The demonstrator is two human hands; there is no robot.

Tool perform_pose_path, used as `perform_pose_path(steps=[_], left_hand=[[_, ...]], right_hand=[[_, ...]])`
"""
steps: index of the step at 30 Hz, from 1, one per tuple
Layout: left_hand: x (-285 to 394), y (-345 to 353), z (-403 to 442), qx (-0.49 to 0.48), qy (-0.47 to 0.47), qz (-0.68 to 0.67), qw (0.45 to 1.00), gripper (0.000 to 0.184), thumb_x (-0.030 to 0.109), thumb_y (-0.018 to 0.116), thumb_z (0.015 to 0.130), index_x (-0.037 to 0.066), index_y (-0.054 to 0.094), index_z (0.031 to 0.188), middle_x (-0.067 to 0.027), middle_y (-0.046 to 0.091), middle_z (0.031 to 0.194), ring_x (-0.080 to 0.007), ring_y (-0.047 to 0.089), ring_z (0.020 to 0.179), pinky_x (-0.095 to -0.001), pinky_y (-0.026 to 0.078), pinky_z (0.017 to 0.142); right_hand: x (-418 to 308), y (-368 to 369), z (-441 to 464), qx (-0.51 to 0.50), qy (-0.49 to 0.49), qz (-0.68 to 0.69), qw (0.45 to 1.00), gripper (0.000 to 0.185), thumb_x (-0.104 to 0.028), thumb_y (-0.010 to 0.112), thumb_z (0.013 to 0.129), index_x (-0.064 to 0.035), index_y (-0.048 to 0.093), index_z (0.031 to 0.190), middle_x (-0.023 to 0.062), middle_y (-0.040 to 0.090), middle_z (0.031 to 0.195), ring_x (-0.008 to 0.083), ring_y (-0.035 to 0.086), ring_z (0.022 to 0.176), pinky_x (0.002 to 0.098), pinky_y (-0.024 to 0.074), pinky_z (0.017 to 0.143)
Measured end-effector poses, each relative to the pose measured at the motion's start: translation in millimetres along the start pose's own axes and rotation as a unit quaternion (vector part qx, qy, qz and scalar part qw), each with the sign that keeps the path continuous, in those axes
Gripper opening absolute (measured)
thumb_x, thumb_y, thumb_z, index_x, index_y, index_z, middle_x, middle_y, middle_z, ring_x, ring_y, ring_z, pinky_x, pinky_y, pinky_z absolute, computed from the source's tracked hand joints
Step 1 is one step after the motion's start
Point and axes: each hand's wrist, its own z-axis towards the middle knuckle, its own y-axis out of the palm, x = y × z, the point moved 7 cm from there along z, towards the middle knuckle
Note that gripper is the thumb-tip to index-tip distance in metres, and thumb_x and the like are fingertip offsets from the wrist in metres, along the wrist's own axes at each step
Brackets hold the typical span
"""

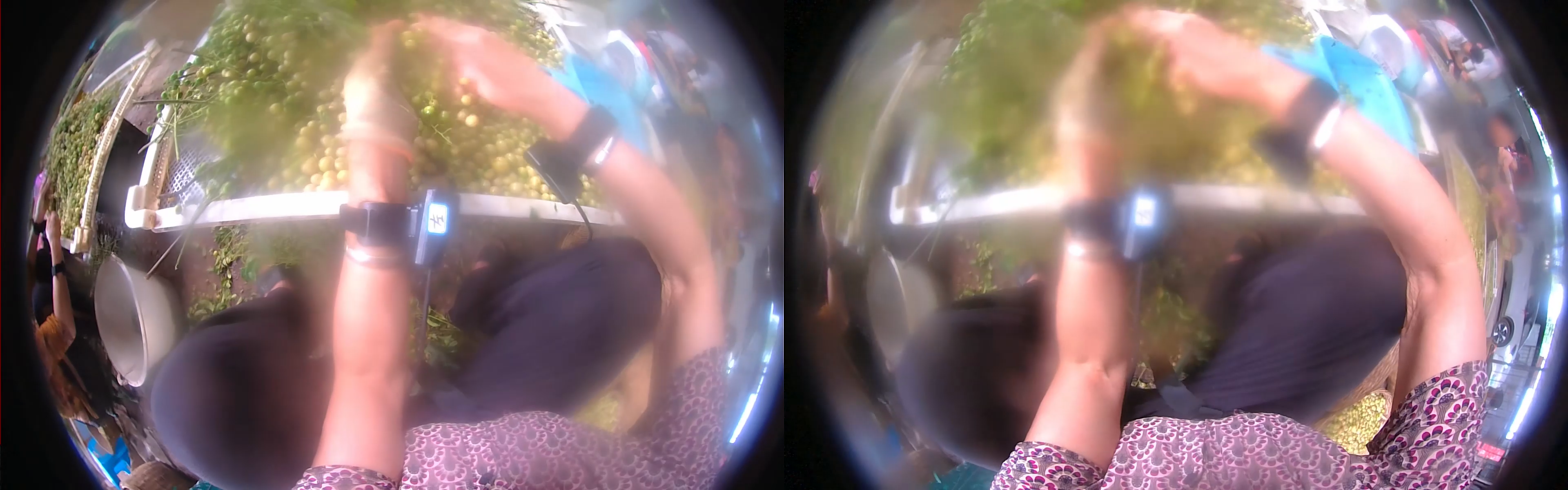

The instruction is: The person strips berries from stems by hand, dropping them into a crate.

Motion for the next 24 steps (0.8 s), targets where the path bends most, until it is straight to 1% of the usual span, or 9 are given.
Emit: perform_pose_path(steps=[2, 4, 6, 7, 9, 11, 13, 17, 24], left_hand=[[8.6, 5.1, -4.2, -0.002, -0.054, 0.016, 0.998, 0.030, 0.023, 0.052, 0.090, 0.002, 0.059, 0.111, -0.0067, 0.060, 0.089, -0.0160, 0.051, 0.072, -0.0287, 0.043, 0.062], [7.2, 6.8, 0.0, 0.023, -0.190, -0.005, 0.982, 0.033, 0.029, 0.057, 0.087, 0.002, 0.060, 0.107, -0.0059, 0.060, 0.087, -0.0155, 0.051, 0.072, -0.0286, 0.042, 0.063], [-13.5, 5.9, 4.3, 0.068, -0.361, -0.060, 0.928, 0.037, 0.036, 0.061, 0.084, 0.003, 0.061, 0.102, -0.0046, 0.059, 0.086, -0.0147, 0.051, 0.073, -0.0278, 0.042, 0.066], [-13.8, 6.2, 6.7, 0.088, -0.312, -0.127, 0.938, 0.037, 0.036, 0.060, 0.086, 0.004, 0.061, 0.102, -0.0041, 0.058, 0.086, -0.0142, 0.051, 0.075, -0.0274, 0.042, 0.067], [-10.9, 6.8, 4.5, 0.125, -0.206, -0.259, 0.935, 0.035, 0.037, 0.057, 0.088, 0.004, 0.061, 0.101, -0.0031, 0.057, 0.087, -0.0132, 0.051, 0.078, -0.0266, 0.041, 0.071], [13.2, 4.0, -1.0, 0.047, -0.059, -0.119, 0.990, 0.033, 0.027, 0.050, 0.092, 0.002, 0.055, 0.114, -0.0067, 0.058, 0.100, -0.0158, 0.054, 0.090, -0.0280, 0.044, 0.081], [8.1, 8.8, -2.4, 0.012, -0.069, -0.193, 0.979, 0.034, 0.028, 0.047, 0.095, 0.003, 0.054, 0.117, -0.0056, 0.058, 0.103, -0.0159, 0.054, 0.094, -0.0287, 0.044, 0.086], [-14.6, 28.7, -7.2, -0.024, -0.242, -0.546, 0.802, 0.036, 0.039, 0.048, 0.095, 0.009, 0.056, 0.114, -0.0004, 0.056, 0.097, -0.0149, 0.051, 0.095, -0.0298, 0.039, 0.088], [-3.0, 31.9, -27.2, -0.024, -0.191, -0.200, 0.961, 0.031, 0.028, 0.049, 0.092, 0.007, 0.055, 0.115, -0.0017, 0.056, 0.097, -0.0151, 0.052, 0.093, -0.0290, 0.042, 0.085]], right_hand=[[7.7, 5.4, 3.9, 0.018, 0.107, 0.119, 0.987, 0.029, -0.020, 0.053, 0.092, -0.0081, 0.057, 0.118, 0.0014, 0.060, 0.107, 0.0079, 0.056, 0.090, 0.0236, 0.0467, 0.076], [28.4, 32.9, -11.0, -0.027, 0.425, 0.385, 0.819, 0.030, -0.016, 0.052, 0.092, -0.0077, 0.056, 0.121, 0.0017, 0.058, 0.114, 0.0074, 0.054, 0.095, 0.0236, 0.0463, 0.079], [29.9, 32.4, -7.0, -0.005, 0.404, 0.447, 0.798, 0.031, -0.018, 0.052, 0.092, -0.0061, 0.056, 0.120, 0.0030, 0.058, 0.114, 0.0073, 0.054, 0.095, 0.0239, 0.0465, 0.078], [30.0, 33.0, -3.9, 0.005, 0.393, 0.478, 0.786, 0.031, -0.019, 0.052, 0.093, -0.0053, 0.056, 0.120, 0.0036, 0.058, 0.114, 0.0072, 0.054, 0.094, 0.0241, 0.0466, 0.077], [26.6, 32.2, -6.9, -0.010, 0.438, 0.402, 0.804, 0.034, -0.024, 0.049, 0.094, -0.0042, 0.054, 0.121, 0.0049, 0.059, 0.113, 0.0103, 0.055, 0.096, 0.0270, 0.0465, 0.080], [26.3, 32.4, -4.4, -0.014, 0.430, 0.271, 0.861, 0.038, -0.028, 0.046, 0.095, -0.0037, 0.053, 0.123, 0.0066, 0.058, 0.114, 0.0154, 0.055, 0.100, 0.0313, 0.0457, 0.085], [27.0, 45.3, 5.9, -0.005, 0.352, 0.084, 0.932, 0.041, -0.032, 0.043, 0.096, -0.0037, 0.051, 0.124, 0.0085, 0.057, 0.118, 0.0223, 0.055, 0.105, 0.0368, 0.0443, 0.090], [7.0, 55.1, 15.0, 0.003, 0.352, -0.129, 0.927, 0.041, -0.032, 0.040, 0.096, -0.0036, 0.049, 0.125, 0.0145, 0.052, 0.125, 0.0319, 0.048, 0.115, 0.0428, 0.0388, 0.097], [86.1, 49.8, -10.4, -0.190, 0.319, -0.158, 0.915, 0.045, -0.030, 0.038, 0.098, -0.0055, 0.038, 0.136, 0.0174, 0.041, 0.138, 0.0308, 0.041, 0.126, 0.0395, 0.0348, 0.104]])
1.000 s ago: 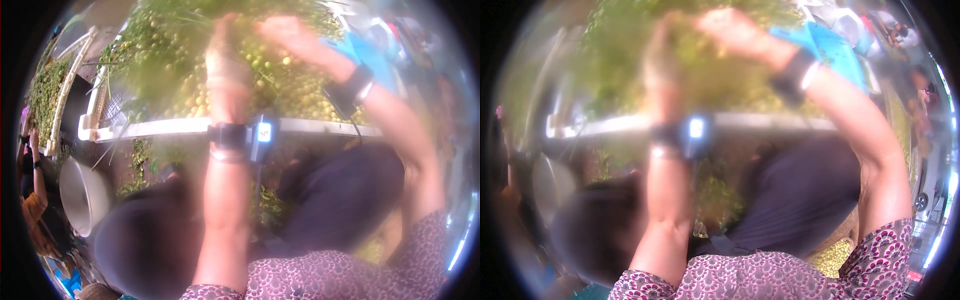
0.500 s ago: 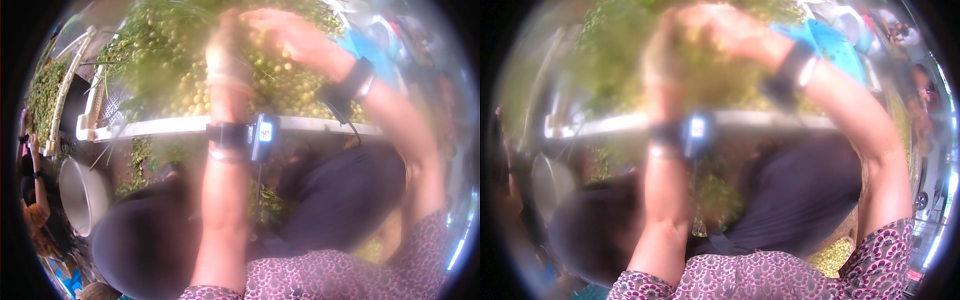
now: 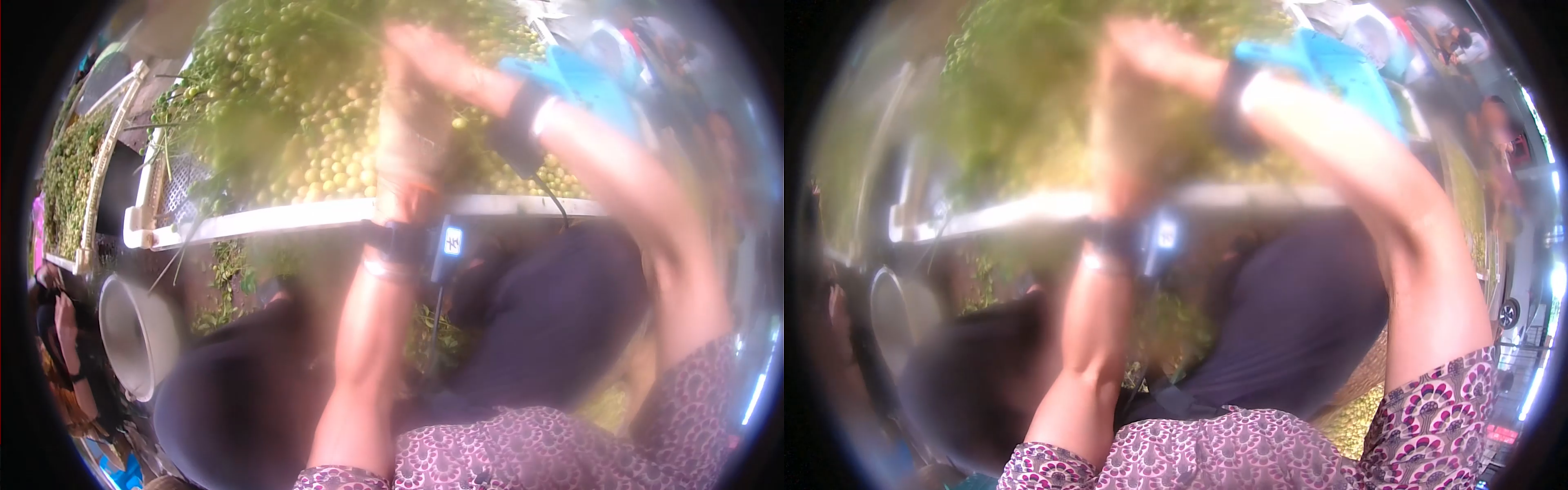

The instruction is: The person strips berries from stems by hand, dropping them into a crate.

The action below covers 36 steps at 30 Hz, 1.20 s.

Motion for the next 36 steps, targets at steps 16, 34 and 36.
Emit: perform_pose_path(steps=[16, 34, 36], left_hand=[[-7.5, -15.6, 13.9, 0.001, -0.018, -0.093, 0.995, 0.032, 0.003, 0.052, 0.087, 0.003, 0.051, 0.118, -0.0047, 0.057, 0.098, -0.0155, 0.055, 0.088, -0.0272, 0.047, 0.077], [22.2, -17.1, 0.7, 0.053, 0.116, 0.163, 0.978, 0.040, 0.004, 0.055, 0.084, 0.006, 0.047, 0.123, -0.0063, 0.058, 0.097, -0.0163, 0.056, 0.084, -0.0293, 0.048, 0.073], [11.8, -17.3, 3.1, 0.035, 0.075, 0.060, 0.995, 0.038, 0.010, 0.052, 0.087, 0.006, 0.046, 0.124, -0.0068, 0.057, 0.099, -0.0159, 0.055, 0.086, -0.0291, 0.047, 0.075]], right_hand=[[-47.8, -41.8, -49.1, 0.066, -0.036, 0.256, 0.964, 0.038, -0.024, 0.056, 0.089, -0.0025, 0.055, 0.121, 0.0143, 0.062, 0.108, 0.0199, 0.059, 0.101, 0.0312, 0.0464, 0.087], [-38.2, -17.9, -37.0, 0.063, -0.213, 0.288, 0.932, 0.040, -0.032, 0.054, 0.092, -0.0040, 0.055, 0.121, 0.0112, 0.057, 0.118, 0.0167, 0.054, 0.106, 0.0302, 0.0442, 0.089], [-22.4, 2.8, -27.5, 0.045, -0.184, 0.339, 0.921, 0.038, -0.029, 0.055, 0.092, -0.0025, 0.056, 0.119, 0.0112, 0.059, 0.114, 0.0159, 0.055, 0.104, 0.0304, 0.0451, 0.088]])
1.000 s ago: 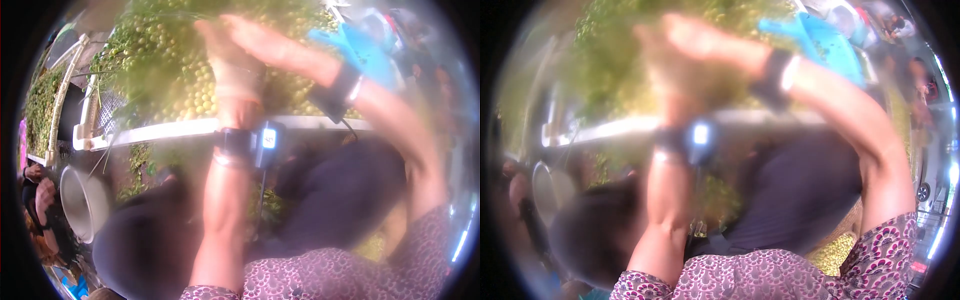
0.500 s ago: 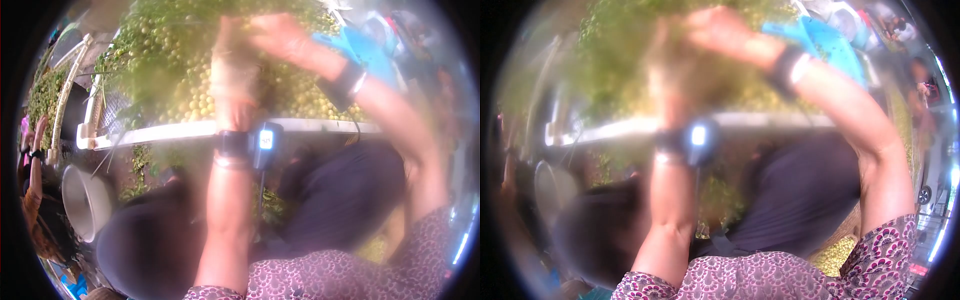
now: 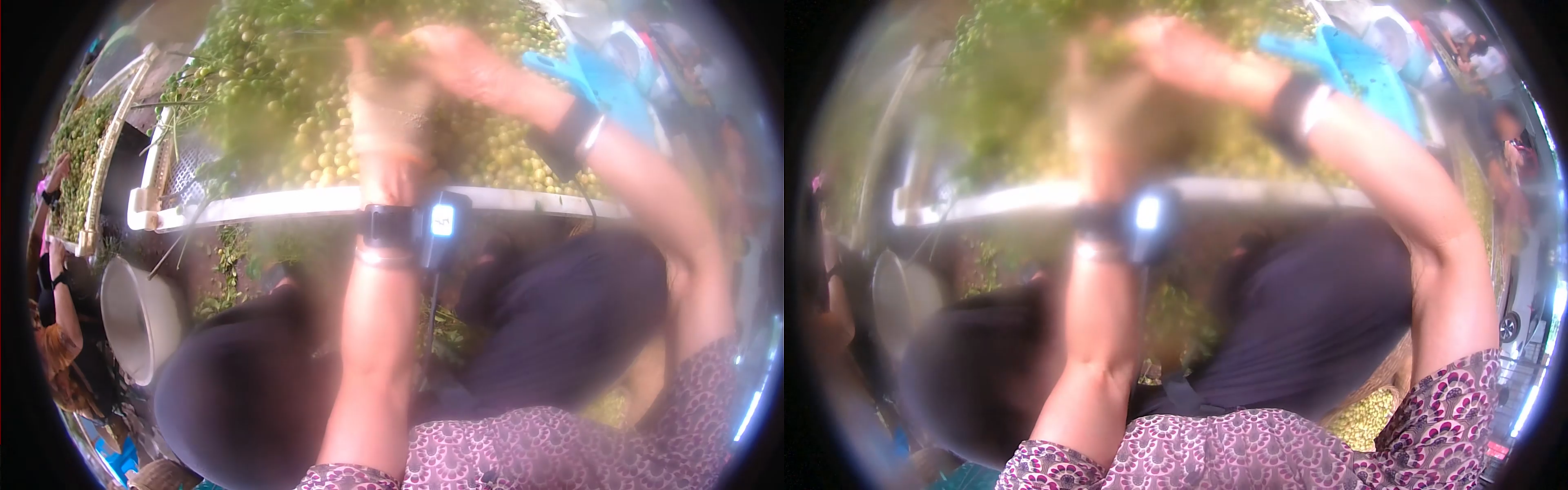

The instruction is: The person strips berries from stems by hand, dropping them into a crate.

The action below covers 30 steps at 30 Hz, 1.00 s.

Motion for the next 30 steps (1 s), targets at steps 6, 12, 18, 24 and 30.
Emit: perform_pose_path(steps=[6, 12, 18, 24, 30], left_hand=[[-28.7, 7.8, 8.8, -0.038, -0.102, -0.331, 0.937, 0.040, 0.028, 0.045, 0.095, 0.006, 0.044, 0.128, -0.0082, 0.055, 0.104, -0.0145, 0.052, 0.093, -0.0286, 0.044, 0.083], [-3.6, 13.9, -2.8, -0.051, -0.100, -0.224, 0.968, 0.046, 0.036, 0.042, 0.099, 0.006, 0.042, 0.134, -0.0083, 0.054, 0.110, -0.0145, 0.051, 0.099, -0.0274, 0.042, 0.088], [-0.7, 8.9, -8.6, 0.001, -0.150, -0.160, 0.976, 0.050, 0.041, 0.041, 0.098, 0.007, 0.044, 0.135, -0.0086, 0.053, 0.118, -0.0166, 0.047, 0.108, -0.0288, 0.039, 0.091], [61.4, 45.2, -8.9, -0.092, 0.094, 0.512, 0.849, 0.050, 0.041, 0.040, 0.098, 0.007, 0.045, 0.134, -0.0106, 0.050, 0.127, -0.0180, 0.041, 0.121, -0.0287, 0.035, 0.098], [-2.3, 11.1, 3.4, -0.078, 0.204, 0.450, 0.866, 0.040, 0.030, 0.046, 0.096, 0.006, 0.052, 0.126, -0.0109, 0.053, 0.126, -0.0217, 0.036, 0.129, -0.0334, 0.022, 0.109]], right_hand=[[-51.2, -25.5, 3.5, -0.100, 0.136, -0.036, 0.985, 0.049, -0.036, 0.057, 0.089, 0.0006, 0.054, 0.121, 0.0125, 0.059, 0.116, 0.0165, 0.055, 0.106, 0.0278, 0.0422, 0.092], [-89.1, -23.1, -6.2, 0.069, 0.127, -0.124, 0.982, 0.053, -0.036, 0.061, 0.087, -0.0001, 0.053, 0.125, 0.0124, 0.062, 0.110, 0.0189, 0.057, 0.103, 0.0302, 0.0454, 0.089], [-46.1, -9.6, 7.2, -0.074, 0.098, 0.046, 0.991, 0.025, -0.023, 0.055, 0.089, 0.0002, 0.058, 0.097, 0.0117, 0.062, 0.089, 0.0218, 0.059, 0.083, 0.0342, 0.0485, 0.071], [-68.7, -29.1, 8.9, -0.070, 0.151, -0.107, 0.980, 0.029, -0.025, 0.063, 0.083, -0.0006, 0.060, 0.098, 0.0173, 0.063, 0.094, 0.0228, 0.060, 0.084, 0.0340, 0.0469, 0.068], [-68.9, -19.9, -0.2, 0.025, 0.146, 0.214, 0.966, 0.050, -0.034, 0.064, 0.087, 0.0019, 0.056, 0.120, 0.0121, 0.062, 0.111, 0.0155, 0.055, 0.105, 0.0271, 0.0419, 0.094]])
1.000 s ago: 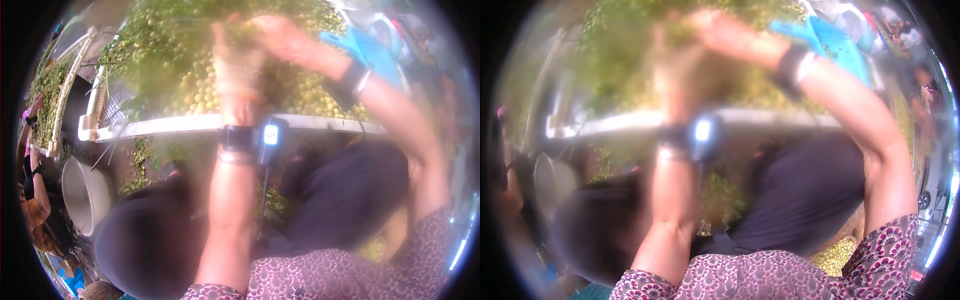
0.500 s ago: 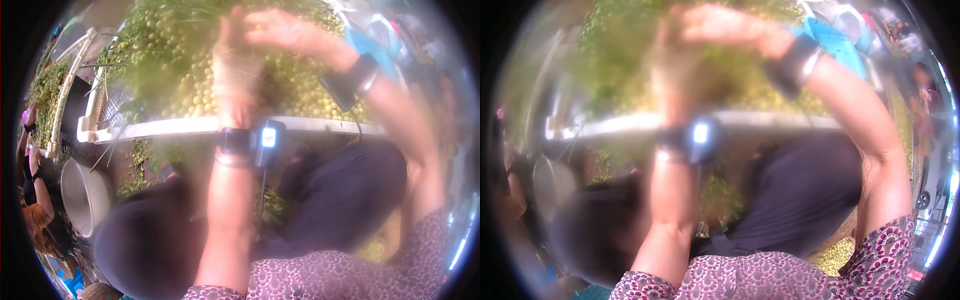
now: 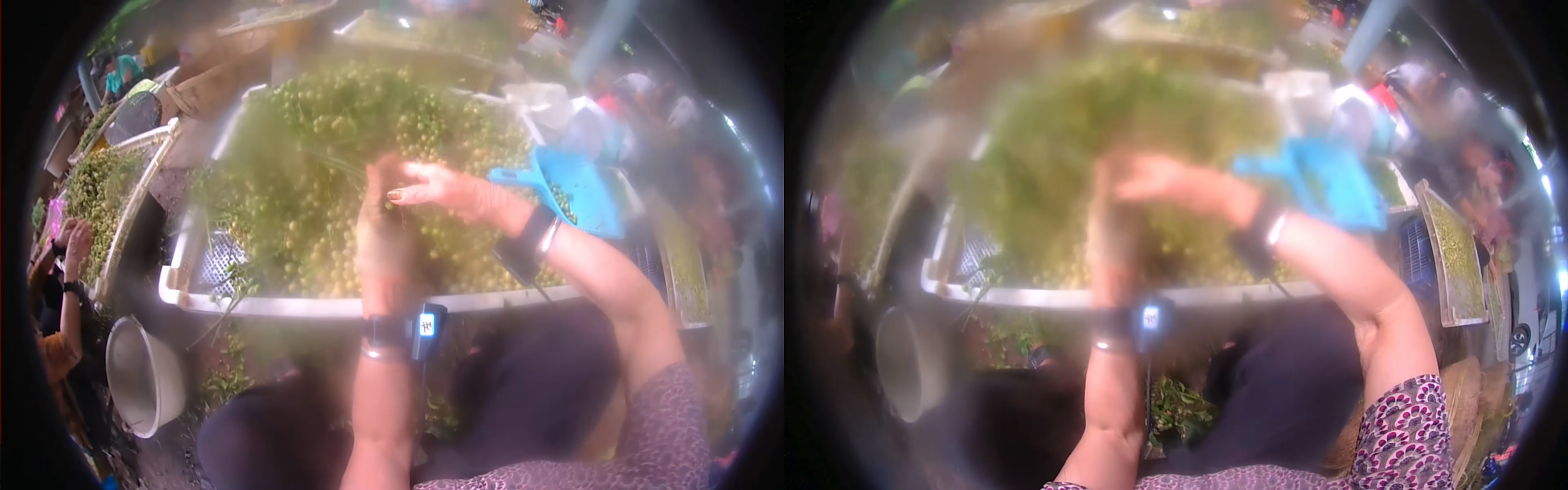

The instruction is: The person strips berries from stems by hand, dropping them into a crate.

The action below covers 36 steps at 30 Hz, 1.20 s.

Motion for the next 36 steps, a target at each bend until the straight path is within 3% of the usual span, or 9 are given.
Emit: perform_pose_path(steps=[1, 5, 11, 13, 15, 18, 26, 31, 36], left_hand=[[-5.2, -0.9, 3.4, 0.014, -0.011, -0.061, 0.998, 0.037, 0.028, 0.047, 0.094, 0.006, 0.054, 0.124, -0.0102, 0.054, 0.124, -0.0221, 0.037, 0.129, -0.0356, 0.018, 0.112], [44.1, -9.2, -15.8, -0.093, 0.153, 0.527, 0.831, 0.033, 0.020, 0.052, 0.088, 0.007, 0.058, 0.117, -0.0065, 0.059, 0.116, -0.0200, 0.038, 0.129, -0.0424, 0.004, 0.117], [16.8, -4.8, -10.8, -0.021, 0.157, 0.531, 0.832, 0.044, 0.012, 0.052, 0.082, 0.004, 0.049, 0.125, -0.0111, 0.045, 0.135, -0.0194, 0.035, 0.131, -0.0344, 0.021, 0.114], [19.7, -12.5, -4.3, -0.017, 0.116, 0.420, 0.900, 0.043, 0.013, 0.051, 0.084, 0.004, 0.048, 0.126, -0.0107, 0.046, 0.132, -0.0191, 0.037, 0.127, -0.0335, 0.023, 0.110], [7.3, -16.8, 1.9, -0.022, -0.059, -0.006, 0.998, 0.043, 0.014, 0.049, 0.086, 0.004, 0.048, 0.127, -0.0104, 0.047, 0.130, -0.0188, 0.038, 0.124, -0.0327, 0.025, 0.107], [-4.6, -13.5, -0.6, 0.020, -0.219, -0.326, 0.919, 0.042, 0.016, 0.048, 0.089, 0.004, 0.047, 0.129, -0.0099, 0.048, 0.126, -0.0183, 0.041, 0.119, -0.0315, 0.029, 0.102], [-9.1, -6.9, -0.3, 0.037, -0.219, -0.403, 0.888, 0.040, 0.020, 0.043, 0.096, 0.004, 0.043, 0.133, -0.0085, 0.052, 0.116, -0.0171, 0.047, 0.105, -0.0283, 0.038, 0.088], [2.5, -7.0, 7.9, 0.046, -0.051, -0.284, 0.957, 0.039, 0.022, 0.040, 0.101, 0.004, 0.041, 0.135, -0.0076, 0.054, 0.110, -0.0164, 0.050, 0.096, -0.0263, 0.043, 0.079], [8.4, 7.2, 2.3, 0.060, -0.362, -0.634, 0.681, 0.039, 0.030, 0.049, 0.097, 0.007, 0.050, 0.128, -0.0049, 0.055, 0.093, -0.0133, 0.050, 0.075, -0.0232, 0.042, 0.062]], right_hand=[[9.5, -4.1, 4.7, -0.024, 0.000, -0.029, 0.999, 0.047, -0.033, 0.062, 0.087, 0.0020, 0.058, 0.118, 0.0108, 0.062, 0.108, 0.0151, 0.055, 0.102, 0.0273, 0.0427, 0.092], [-1.7, -13.7, 5.4, -0.010, 0.002, -0.133, 0.991, 0.035, -0.029, 0.057, 0.090, 0.0008, 0.064, 0.107, 0.0060, 0.064, 0.101, 0.0130, 0.055, 0.095, 0.0269, 0.0447, 0.084], [52.6, -24.0, 14.2, -0.002, -0.019, 0.008, 1.000, 0.036, -0.029, 0.056, 0.090, 0.0002, 0.063, 0.111, 0.0033, 0.063, 0.101, 0.0125, 0.055, 0.092, 0.0264, 0.0438, 0.082], [44.5, -15.2, 13.6, -0.018, -0.046, -0.026, 0.998, 0.040, -0.031, 0.057, 0.090, 0.0003, 0.061, 0.114, 0.0032, 0.063, 0.103, 0.0115, 0.055, 0.091, 0.0255, 0.0442, 0.080], [29.1, -14.2, 7.5, -0.038, -0.057, -0.083, 0.994, 0.042, -0.033, 0.058, 0.090, 0.0001, 0.060, 0.116, 0.0031, 0.062, 0.103, 0.0101, 0.055, 0.089, 0.0243, 0.0448, 0.077], [10.8, -12.3, 3.0, -0.033, -0.038, -0.114, 0.992, 0.044, -0.036, 0.059, 0.089, 0.0000, 0.060, 0.115, 0.0035, 0.062, 0.104, 0.0086, 0.055, 0.088, 0.0227, 0.0454, 0.074], [31.8, -9.5, 4.8, 0.001, -0.049, -0.089, 0.995, 0.040, -0.034, 0.063, 0.087, 0.0014, 0.061, 0.106, 0.0009, 0.058, 0.089, 0.0082, 0.049, 0.076, 0.0240, 0.0417, 0.063], [7.3, 1.6, 4.9, -0.030, 0.030, -0.138, 0.989, 0.035, -0.031, 0.065, 0.085, 0.0005, 0.061, 0.101, 0.0036, 0.060, 0.085, 0.0153, 0.056, 0.078, 0.0318, 0.0458, 0.066], [13.1, -8.8, 15.1, 0.019, -0.060, -0.410, 0.910, 0.033, -0.026, 0.067, 0.078, -0.0014, 0.062, 0.098, 0.0167, 0.063, 0.087, 0.0298, 0.061, 0.080, 0.0401, 0.0471, 0.069]])
